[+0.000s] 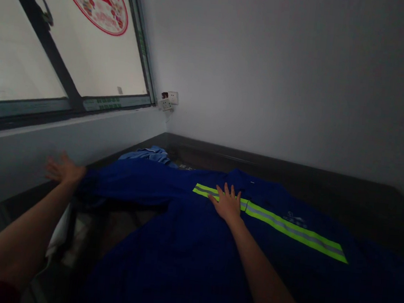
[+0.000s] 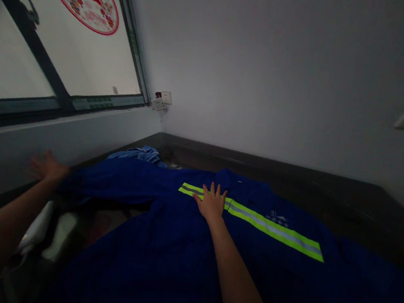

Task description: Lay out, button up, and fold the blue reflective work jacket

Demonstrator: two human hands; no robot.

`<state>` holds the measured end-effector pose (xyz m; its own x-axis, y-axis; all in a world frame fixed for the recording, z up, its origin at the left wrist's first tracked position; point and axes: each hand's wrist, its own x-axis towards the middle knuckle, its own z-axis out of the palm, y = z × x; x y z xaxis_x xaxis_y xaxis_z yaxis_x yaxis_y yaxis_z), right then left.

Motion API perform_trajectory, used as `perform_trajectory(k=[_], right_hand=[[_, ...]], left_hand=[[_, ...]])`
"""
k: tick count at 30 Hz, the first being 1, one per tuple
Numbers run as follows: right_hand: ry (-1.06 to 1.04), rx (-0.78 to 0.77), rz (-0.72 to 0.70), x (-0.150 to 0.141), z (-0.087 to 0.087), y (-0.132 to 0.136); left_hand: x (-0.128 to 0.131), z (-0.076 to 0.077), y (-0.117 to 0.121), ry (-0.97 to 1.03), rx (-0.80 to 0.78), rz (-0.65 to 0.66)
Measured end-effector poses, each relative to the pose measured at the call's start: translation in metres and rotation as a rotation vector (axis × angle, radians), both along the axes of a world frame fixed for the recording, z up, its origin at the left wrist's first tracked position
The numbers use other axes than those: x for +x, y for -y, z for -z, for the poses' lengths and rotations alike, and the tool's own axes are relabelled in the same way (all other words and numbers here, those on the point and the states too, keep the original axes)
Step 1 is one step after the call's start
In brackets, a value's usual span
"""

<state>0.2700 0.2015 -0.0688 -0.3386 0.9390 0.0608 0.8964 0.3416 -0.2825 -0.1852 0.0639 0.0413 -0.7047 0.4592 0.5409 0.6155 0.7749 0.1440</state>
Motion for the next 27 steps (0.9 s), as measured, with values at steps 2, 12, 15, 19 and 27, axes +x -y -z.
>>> perform_trajectory(k=[2,12,15,19,27], right_hand=[[0.007,-0.014,0.0,0.0,-0.001,0.0],[-0.023,-0.003,-0.007,0.001,-0.002,0.002],[-0.042,0.013,-0.01,0.001,0.001,0.001],[-0.056,0.037,-0.014,0.002,0.003,0.0],[-0.093,0.229,-0.056,0.004,-0.021,0.021]], left_hand=[[0.016,-0.002,-0.026,0.114,0.054,0.051],[0.207,0.1,-0.125,0.132,-0.474,0.919],[0.21,0.121,-0.127,0.173,-0.51,0.881],[0.2,0.124,-0.128,0.163,-0.485,0.884],[0.207,0.119,-0.128,0.087,-0.508,0.959]])
